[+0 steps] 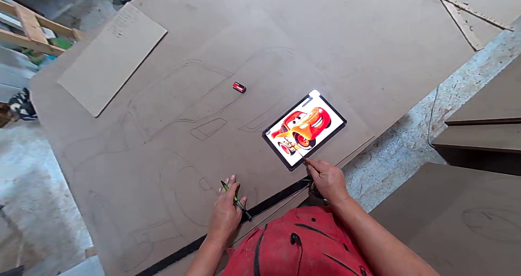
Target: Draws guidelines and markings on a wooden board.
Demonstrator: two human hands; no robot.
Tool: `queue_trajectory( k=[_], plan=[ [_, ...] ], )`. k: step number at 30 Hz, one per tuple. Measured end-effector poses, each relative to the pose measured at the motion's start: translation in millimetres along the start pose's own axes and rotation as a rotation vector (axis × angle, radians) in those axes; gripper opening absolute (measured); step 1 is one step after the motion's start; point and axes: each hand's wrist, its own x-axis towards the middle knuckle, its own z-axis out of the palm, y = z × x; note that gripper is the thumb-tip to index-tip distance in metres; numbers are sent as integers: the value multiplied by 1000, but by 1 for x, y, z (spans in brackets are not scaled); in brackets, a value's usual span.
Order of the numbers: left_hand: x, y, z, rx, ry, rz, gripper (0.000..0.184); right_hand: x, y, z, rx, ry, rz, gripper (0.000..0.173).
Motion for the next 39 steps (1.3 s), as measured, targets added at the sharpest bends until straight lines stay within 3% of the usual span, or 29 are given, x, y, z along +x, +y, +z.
queue_trajectory(
  k=[39],
  plan=[
    [-1,1,2,-18,7,-38,48,0,-4,-1,-22,0,5,28]
  ],
)
